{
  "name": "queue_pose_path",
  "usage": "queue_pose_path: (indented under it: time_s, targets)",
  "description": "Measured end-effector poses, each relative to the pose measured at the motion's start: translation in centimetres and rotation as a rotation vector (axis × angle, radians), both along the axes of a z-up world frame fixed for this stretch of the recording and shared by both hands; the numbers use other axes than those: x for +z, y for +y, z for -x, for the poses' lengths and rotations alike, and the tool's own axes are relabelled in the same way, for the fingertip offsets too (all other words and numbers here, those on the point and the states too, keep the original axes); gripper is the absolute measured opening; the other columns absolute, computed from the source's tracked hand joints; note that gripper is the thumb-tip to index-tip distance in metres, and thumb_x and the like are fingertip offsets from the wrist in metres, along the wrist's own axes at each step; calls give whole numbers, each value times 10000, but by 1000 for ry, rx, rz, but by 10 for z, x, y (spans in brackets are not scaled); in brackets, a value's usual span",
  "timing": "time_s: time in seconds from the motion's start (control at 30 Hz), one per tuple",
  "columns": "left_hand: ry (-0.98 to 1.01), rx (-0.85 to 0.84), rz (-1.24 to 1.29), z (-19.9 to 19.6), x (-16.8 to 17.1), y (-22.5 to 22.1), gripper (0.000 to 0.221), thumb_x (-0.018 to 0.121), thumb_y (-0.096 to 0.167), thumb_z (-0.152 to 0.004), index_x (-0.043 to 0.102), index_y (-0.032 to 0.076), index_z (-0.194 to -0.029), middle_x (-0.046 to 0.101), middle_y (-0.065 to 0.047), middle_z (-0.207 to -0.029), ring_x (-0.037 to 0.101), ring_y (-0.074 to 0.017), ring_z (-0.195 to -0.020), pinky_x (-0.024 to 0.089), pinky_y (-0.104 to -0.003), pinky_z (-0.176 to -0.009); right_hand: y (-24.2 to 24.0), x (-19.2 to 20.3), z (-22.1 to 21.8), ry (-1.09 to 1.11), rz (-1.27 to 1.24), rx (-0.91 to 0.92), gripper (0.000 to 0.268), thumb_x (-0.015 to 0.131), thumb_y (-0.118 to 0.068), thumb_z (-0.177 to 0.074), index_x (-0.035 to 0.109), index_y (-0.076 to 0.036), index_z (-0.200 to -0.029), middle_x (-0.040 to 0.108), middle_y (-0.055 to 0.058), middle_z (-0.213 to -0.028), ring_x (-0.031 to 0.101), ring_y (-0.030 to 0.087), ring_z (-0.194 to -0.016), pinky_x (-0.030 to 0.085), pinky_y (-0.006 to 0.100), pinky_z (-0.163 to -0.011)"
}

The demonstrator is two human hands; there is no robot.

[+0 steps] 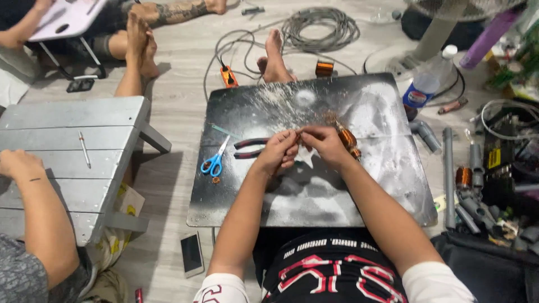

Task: Winding copper wire around a metal core to assemble an electronic component.

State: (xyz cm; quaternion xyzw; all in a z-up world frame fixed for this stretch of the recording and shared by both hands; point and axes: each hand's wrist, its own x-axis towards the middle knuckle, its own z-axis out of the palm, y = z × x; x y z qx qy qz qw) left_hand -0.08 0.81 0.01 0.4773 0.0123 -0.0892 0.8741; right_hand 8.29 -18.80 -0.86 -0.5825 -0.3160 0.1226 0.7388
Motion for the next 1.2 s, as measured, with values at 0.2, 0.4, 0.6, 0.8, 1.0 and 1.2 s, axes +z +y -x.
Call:
queue_pose_path:
  time_s: [0.2, 0.4, 0.6, 0.8, 1.0, 1.2]
  targets:
    - [28, -6, -33, -2, 7, 1, 141, 631, 233, -1155, 581, 142, -1059, 437, -29, -654, 428, -133, -446, 429, -284, -360, 4, 22, 16, -1, 76, -101, 189, 857, -197, -1058, 853, -16, -1114, 771, 104, -782, 650, 112, -670, 541, 248, -583]
    - [-6, 74, -128, -9, -8, 5, 106, 670, 171, -1111, 627, 88, -1061, 559, -70, -757, 615, -174, -583, 602, -359, -540, 5, 33, 22, -24, 139, -178, 166, 865, -215, -1047, 855, -53, -1014, 790, 78, -752, 648, 108, -650, 530, 249, -577]
    - [-128, 92, -192, -11, -15, 1, 235, 584, 235, -1199, 642, 77, -1035, 498, -38, -693, 508, -142, -490, 449, -284, -439, 0, 44, 27, -63, 118, -212, 151, 842, -171, -1063, 834, -53, -969, 724, 72, -657, 637, 123, -568, 527, 260, -568]
    - [-169, 113, -142, -19, -33, 5, 257, 556, 264, -1222, 626, 66, -1074, 469, -44, -658, 480, -149, -439, 460, -308, -408, 2, 30, 21, -156, 151, -214, 149, 831, -161, -1052, 851, -14, -1063, 755, 131, -703, 712, 179, -688, 588, 338, -693]
    - [-172, 110, -135, -16, -28, -2, 138, 603, 140, -1179, 647, 52, -1082, 434, -66, -615, 444, -151, -421, 435, -300, -383, 2, 38, 26, -158, 158, -203, 164, 828, -158, -1040, 834, -27, -1140, 712, 112, -665, 680, 172, -661, 570, 333, -683]
    - [-205, 112, -185, -4, -7, -10, 145, 841, 65, -1029, 708, 15, -1052, 499, -14, -629, 467, -72, -422, 422, -277, -380, -1, 41, 29, -113, 133, -176, 168, 791, -109, -1051, 830, -30, -1194, 676, 79, -646, 648, 131, -653, 552, 288, -663]
